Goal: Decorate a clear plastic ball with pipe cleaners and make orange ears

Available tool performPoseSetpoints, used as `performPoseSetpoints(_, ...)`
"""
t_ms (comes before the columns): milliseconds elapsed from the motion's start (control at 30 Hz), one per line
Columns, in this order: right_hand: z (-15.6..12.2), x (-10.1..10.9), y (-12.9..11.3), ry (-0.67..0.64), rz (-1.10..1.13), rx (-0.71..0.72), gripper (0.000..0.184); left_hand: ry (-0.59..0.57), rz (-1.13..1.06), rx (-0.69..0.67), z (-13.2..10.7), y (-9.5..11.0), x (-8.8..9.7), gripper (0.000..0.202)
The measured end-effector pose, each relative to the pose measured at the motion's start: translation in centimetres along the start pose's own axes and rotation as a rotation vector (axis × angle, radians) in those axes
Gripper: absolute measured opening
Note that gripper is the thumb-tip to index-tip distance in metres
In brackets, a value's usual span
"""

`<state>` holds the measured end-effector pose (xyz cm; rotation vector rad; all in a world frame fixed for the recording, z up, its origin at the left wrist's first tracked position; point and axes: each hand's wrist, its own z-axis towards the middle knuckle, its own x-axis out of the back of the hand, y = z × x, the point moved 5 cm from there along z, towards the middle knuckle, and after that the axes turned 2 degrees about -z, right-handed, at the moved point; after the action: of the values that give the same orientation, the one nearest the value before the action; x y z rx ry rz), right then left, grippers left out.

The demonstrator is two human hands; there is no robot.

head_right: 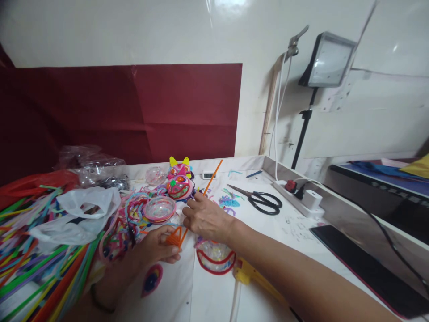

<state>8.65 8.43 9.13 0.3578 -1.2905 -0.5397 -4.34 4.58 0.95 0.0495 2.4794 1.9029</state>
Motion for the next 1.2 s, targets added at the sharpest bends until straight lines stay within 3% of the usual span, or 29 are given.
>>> performPoseSetpoints(433, 0.02, 0.12, -0.31, -0.014, 0.046, -0.032, 0.020, 0.108, 0.034, -0.049, 0.23, 0.21, 0.21, 0.041)
performPoseSetpoints(833, 0.45, -0.08, 0.39, 0.069, 0.183, -0.197, 0.023, 0.171, -0.034, -0.106, -0.07, 0.60, 0.55, 0.041)
performPoseSetpoints(1200, 0.72, 0.26, 0.44, 0.036, 0.302, -0.290, 0.014, 0.248, -0.077, -0.135, -0.03, 0.42, 0.84, 0.043)
